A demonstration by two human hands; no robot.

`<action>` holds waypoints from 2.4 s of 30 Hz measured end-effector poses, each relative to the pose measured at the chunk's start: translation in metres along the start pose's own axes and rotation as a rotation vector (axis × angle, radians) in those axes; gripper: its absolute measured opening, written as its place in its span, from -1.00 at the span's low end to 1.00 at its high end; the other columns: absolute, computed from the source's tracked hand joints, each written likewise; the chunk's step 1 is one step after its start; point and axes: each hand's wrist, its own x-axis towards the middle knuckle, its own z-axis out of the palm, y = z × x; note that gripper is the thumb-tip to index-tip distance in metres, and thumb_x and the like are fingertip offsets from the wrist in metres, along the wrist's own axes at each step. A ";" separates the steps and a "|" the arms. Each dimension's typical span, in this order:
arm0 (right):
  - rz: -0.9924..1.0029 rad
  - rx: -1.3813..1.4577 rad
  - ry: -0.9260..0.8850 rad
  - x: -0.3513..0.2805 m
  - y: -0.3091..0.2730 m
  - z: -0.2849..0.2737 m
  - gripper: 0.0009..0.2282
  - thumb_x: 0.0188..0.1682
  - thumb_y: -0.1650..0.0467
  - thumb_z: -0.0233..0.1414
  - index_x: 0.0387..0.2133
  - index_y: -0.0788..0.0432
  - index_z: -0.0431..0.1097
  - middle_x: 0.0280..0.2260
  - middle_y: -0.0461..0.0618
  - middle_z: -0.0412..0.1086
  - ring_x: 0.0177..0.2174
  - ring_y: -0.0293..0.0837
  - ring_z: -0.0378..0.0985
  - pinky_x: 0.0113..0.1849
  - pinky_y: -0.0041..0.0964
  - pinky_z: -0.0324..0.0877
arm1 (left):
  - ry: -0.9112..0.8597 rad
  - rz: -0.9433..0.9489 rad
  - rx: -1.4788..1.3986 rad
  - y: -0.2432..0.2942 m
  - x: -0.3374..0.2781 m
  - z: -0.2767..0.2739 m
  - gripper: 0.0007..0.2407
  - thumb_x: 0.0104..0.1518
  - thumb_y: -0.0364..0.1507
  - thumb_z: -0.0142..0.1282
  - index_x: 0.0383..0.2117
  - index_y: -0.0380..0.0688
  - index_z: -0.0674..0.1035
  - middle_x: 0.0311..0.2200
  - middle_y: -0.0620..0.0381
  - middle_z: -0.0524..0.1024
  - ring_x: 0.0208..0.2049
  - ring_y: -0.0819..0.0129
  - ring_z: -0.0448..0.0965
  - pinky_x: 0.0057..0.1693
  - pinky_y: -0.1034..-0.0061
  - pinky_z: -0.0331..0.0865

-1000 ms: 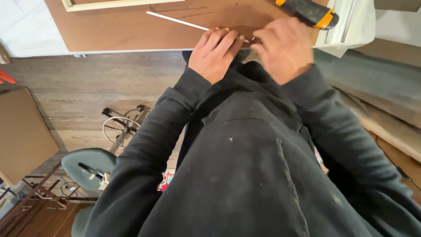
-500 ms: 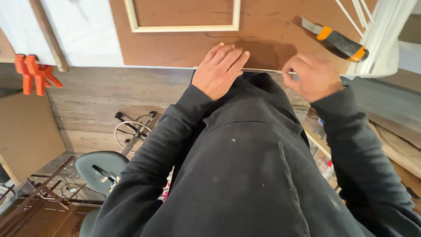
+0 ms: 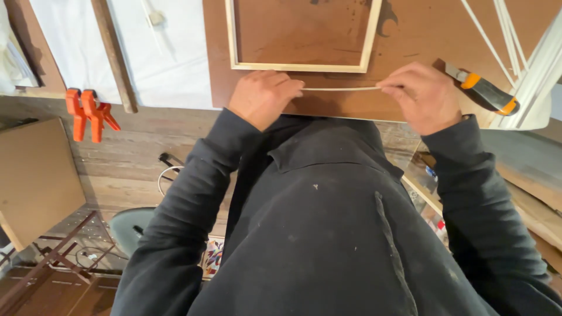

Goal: Assembling a wooden picture frame by fitting and gluing wooden spacers and strips.

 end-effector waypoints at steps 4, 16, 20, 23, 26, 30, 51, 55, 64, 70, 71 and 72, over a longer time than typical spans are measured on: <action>0.311 0.330 0.029 0.012 0.011 0.015 -0.92 0.20 0.50 0.10 -0.14 0.31 0.50 -0.27 0.06 0.51 -0.28 -0.15 0.59 -0.19 -0.31 0.47 | -0.022 0.003 0.064 -0.044 -0.027 -0.024 -0.89 0.10 -0.50 0.17 -0.28 -0.07 0.67 -0.33 0.17 0.61 -0.26 0.20 0.62 -0.13 0.33 0.49; 0.649 0.436 -0.030 0.042 0.007 0.049 -0.83 0.18 0.45 0.06 -0.17 0.40 0.50 -0.44 0.03 0.50 -0.46 -0.28 0.57 -0.39 -0.41 0.48 | -0.008 -0.354 -0.011 -0.074 -0.043 -0.075 -0.73 0.20 -0.45 0.28 0.03 -0.11 0.58 -0.23 0.10 0.54 -0.26 0.12 0.59 -0.14 0.31 0.49; 0.675 0.397 -0.057 0.044 0.004 0.053 -0.82 0.18 0.43 0.06 -0.15 0.38 0.50 -0.45 0.02 0.50 -0.47 -0.28 0.56 -0.39 -0.42 0.46 | -0.048 -0.238 0.026 -0.078 -0.044 -0.064 -0.70 0.15 -0.46 0.31 0.02 -0.07 0.57 -0.17 0.14 0.53 -0.15 0.11 0.56 -0.09 0.31 0.48; 0.664 0.321 -0.068 0.049 -0.002 0.050 -0.82 0.16 0.42 0.08 -0.16 0.36 0.51 -0.46 0.01 0.51 -0.46 -0.27 0.58 -0.38 -0.42 0.47 | -0.048 -0.211 0.036 -0.082 -0.042 -0.061 -0.70 0.13 -0.49 0.29 0.00 -0.05 0.58 -0.20 0.16 0.53 -0.14 0.13 0.57 -0.08 0.32 0.48; 0.668 0.225 -0.086 0.056 -0.008 0.050 -0.82 0.16 0.38 0.09 -0.15 0.30 0.52 -0.46 -0.01 0.52 -0.45 -0.27 0.59 -0.37 -0.39 0.45 | -0.052 -0.214 0.032 -0.085 -0.042 -0.056 -0.72 0.12 -0.52 0.28 -0.02 -0.03 0.61 -0.21 0.17 0.52 -0.16 0.14 0.57 -0.09 0.32 0.49; 0.646 0.130 -0.102 0.058 -0.005 0.052 -0.83 0.16 0.35 0.09 -0.15 0.21 0.54 -0.46 -0.02 0.52 -0.46 -0.22 0.59 -0.36 -0.33 0.44 | -0.032 -0.173 0.054 -0.090 -0.038 -0.052 -0.77 0.13 -0.50 0.30 -0.08 -0.03 0.65 -0.23 0.16 0.50 -0.18 0.15 0.57 -0.12 0.31 0.48; 0.268 -0.005 -0.112 0.045 0.003 0.006 -0.67 0.02 0.44 0.24 0.07 0.09 0.48 -0.24 -0.04 0.42 -0.30 -0.13 0.50 -0.20 -0.25 0.44 | -0.019 -0.240 -0.015 -0.059 0.000 -0.039 -0.89 0.15 -0.49 0.32 -0.22 -0.05 0.71 -0.31 0.17 0.53 -0.23 0.14 0.57 -0.12 0.33 0.48; 0.275 0.011 -0.109 0.049 -0.001 0.010 -0.66 -0.01 0.44 0.24 0.06 0.08 0.48 -0.24 -0.04 0.43 -0.29 -0.11 0.52 -0.22 -0.23 0.44 | 0.027 -0.058 -0.082 -0.033 0.034 -0.002 -0.87 0.12 -0.50 0.35 -0.24 -0.13 0.66 -0.27 0.14 0.49 -0.19 0.13 0.51 -0.05 0.32 0.46; 0.165 -0.073 -0.092 0.043 0.010 0.024 -0.71 -0.01 0.36 0.29 -0.01 0.03 0.51 -0.21 -0.04 0.41 -0.22 -0.07 0.58 -0.22 -0.17 0.45 | -0.009 -0.053 -0.075 -0.008 0.050 0.050 -0.83 0.07 -0.50 0.35 -0.22 -0.09 0.67 -0.22 0.20 0.46 -0.16 0.18 0.45 -0.05 0.31 0.36; 0.184 -0.122 -0.066 0.042 0.007 0.027 -0.79 0.03 0.34 0.28 -0.07 -0.01 0.56 -0.21 -0.08 0.41 -0.26 -0.07 0.58 -0.25 -0.13 0.45 | 0.038 -0.103 -0.081 -0.007 0.048 0.059 -0.85 0.08 -0.52 0.35 -0.24 -0.08 0.67 -0.23 0.22 0.47 -0.16 0.18 0.44 -0.05 0.31 0.34; 0.171 -0.169 -0.059 0.043 0.008 0.028 -0.79 0.01 0.33 0.29 -0.09 -0.01 0.57 -0.22 -0.08 0.41 -0.27 -0.04 0.57 -0.26 -0.11 0.45 | 0.044 -0.103 -0.076 -0.008 0.050 0.059 -0.85 0.07 -0.52 0.36 -0.25 -0.08 0.68 -0.24 0.23 0.47 -0.17 0.18 0.44 -0.06 0.31 0.34; 0.170 -0.170 -0.058 0.044 0.009 0.028 -0.79 0.01 0.33 0.29 -0.09 -0.01 0.57 -0.22 -0.08 0.41 -0.27 -0.04 0.57 -0.26 -0.11 0.45 | 0.045 -0.102 -0.076 -0.008 0.050 0.060 -0.85 0.07 -0.52 0.36 -0.25 -0.08 0.68 -0.24 0.23 0.47 -0.17 0.18 0.44 -0.06 0.31 0.34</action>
